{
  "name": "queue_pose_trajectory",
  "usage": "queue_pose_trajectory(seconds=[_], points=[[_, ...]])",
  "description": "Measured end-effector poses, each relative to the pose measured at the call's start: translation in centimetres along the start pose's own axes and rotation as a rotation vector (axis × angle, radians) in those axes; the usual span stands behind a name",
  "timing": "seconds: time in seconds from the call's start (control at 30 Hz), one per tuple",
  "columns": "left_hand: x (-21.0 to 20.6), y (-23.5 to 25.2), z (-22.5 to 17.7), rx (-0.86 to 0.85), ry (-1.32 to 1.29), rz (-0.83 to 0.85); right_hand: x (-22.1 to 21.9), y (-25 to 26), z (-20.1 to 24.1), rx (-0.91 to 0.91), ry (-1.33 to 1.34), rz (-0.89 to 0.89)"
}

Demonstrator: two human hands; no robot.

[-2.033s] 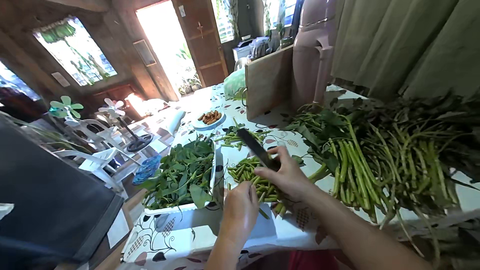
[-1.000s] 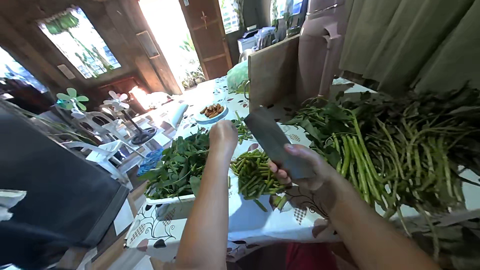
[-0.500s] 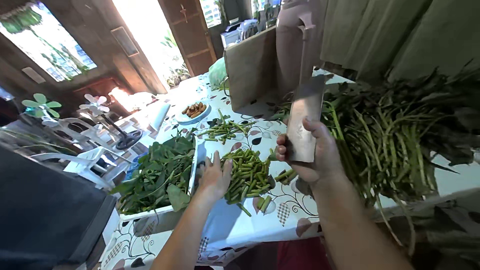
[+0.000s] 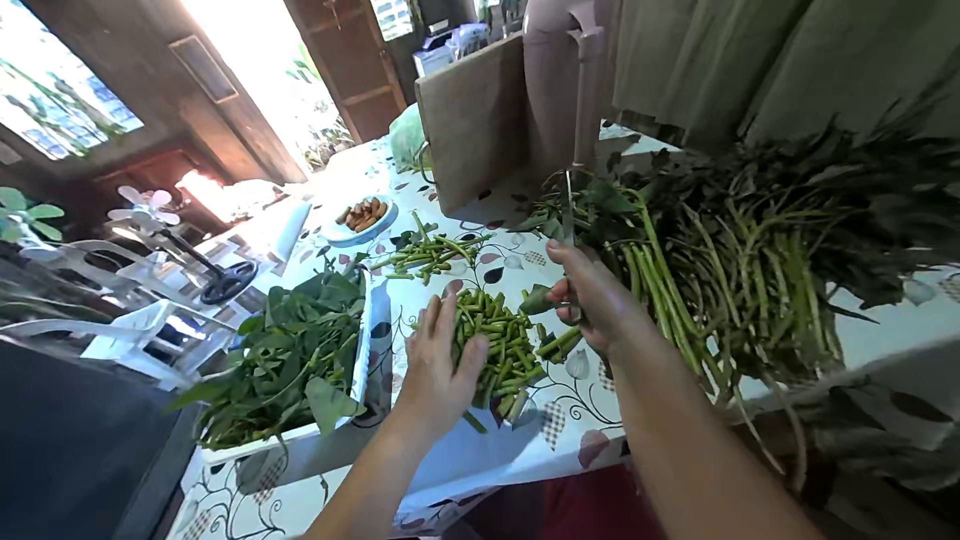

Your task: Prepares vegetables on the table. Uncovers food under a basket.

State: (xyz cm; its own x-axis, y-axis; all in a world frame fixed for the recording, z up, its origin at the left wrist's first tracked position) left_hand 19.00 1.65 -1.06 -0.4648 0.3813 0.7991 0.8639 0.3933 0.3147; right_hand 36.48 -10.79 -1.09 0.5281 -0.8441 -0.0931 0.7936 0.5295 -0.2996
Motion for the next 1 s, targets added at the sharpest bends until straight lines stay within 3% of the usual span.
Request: queue_pose_trajectory(seconds=[0.17,0.23,0.43,0.57,0.67,0.87,1.0], points=[[-4.2,-2.6,-3.1,-0.526,0.372,0.079,1.7,0.7,0.4,0.119,-0.101,-0.148],[-5.3,-2.4,-3.4,-0.613,0.43,0.161,2.1,0.7,0.4,0.131,-0.096,-0.194],[-4.9,1.7,-4.2,-0.496,0.486,0.29,2.4,0.9,0.5,0.233,-0.219,-0.285],[-5.6,5.7,-5.7,-0.227,0.447,0.601,2.4,0.7,0.6,0.231,-0.229,-0.267],[-6.9,8.2,-5.4,-0.102,0.48,0.704,2.5,0.9,0.4,0.238,-0.244,-0.256],[-5.3,8.2,-4.3,-0.096,0.392,0.568,1.9,0.6,0.7,0.241,-0.243,-0.209],[-0.9,4.8,-1.1,0.097,0.233,0.227,1.5,-0.3,0.8,0.218,-0.199,-0.127]])
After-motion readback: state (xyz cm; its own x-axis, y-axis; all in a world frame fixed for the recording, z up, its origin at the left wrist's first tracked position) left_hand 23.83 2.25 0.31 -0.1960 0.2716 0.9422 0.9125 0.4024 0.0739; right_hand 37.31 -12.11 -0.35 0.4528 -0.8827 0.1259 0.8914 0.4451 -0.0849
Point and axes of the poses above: each hand's wrist, its own y-axis towards the middle knuckle, its own x-axis out of the back of the hand, z = x × y, the point moved 5 cm from there along y, towards the middle knuckle, and after that the axes turned 4 degrees about -x, right-handed, at the moved point
